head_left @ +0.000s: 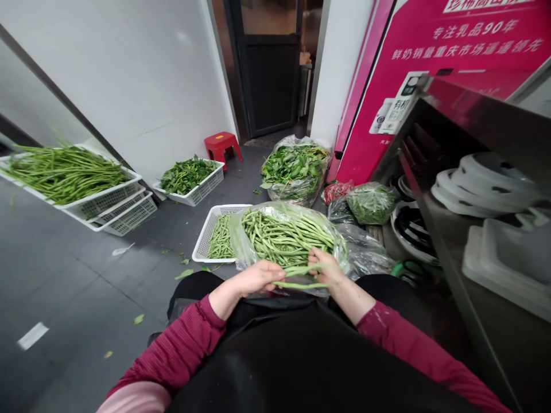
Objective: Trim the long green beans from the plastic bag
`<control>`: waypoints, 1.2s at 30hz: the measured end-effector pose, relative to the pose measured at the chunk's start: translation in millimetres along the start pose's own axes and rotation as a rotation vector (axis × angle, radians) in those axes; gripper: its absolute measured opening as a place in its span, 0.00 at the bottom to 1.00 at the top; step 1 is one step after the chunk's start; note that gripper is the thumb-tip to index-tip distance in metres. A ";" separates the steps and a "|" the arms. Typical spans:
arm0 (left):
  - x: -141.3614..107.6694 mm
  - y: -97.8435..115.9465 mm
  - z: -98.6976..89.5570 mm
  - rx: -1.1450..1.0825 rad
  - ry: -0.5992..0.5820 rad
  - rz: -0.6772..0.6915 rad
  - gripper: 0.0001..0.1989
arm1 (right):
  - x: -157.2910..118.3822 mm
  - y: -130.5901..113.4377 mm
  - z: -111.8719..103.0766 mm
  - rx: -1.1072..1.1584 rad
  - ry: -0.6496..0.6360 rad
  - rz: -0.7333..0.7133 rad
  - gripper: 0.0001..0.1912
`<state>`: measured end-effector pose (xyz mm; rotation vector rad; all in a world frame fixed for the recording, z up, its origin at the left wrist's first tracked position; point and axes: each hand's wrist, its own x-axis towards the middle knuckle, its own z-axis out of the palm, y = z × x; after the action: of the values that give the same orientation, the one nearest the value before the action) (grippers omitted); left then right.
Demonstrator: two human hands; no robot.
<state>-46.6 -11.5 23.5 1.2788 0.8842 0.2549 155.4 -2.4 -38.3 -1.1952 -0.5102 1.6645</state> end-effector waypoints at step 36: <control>31.9 -11.3 9.9 0.005 0.377 0.090 0.16 | -33.8 -12.9 -1.8 -0.336 -0.587 0.154 0.15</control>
<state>-22.1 -2.4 -0.2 1.2980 1.1467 0.5795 164.1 -27.0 -13.4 -0.9782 -1.1182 2.1278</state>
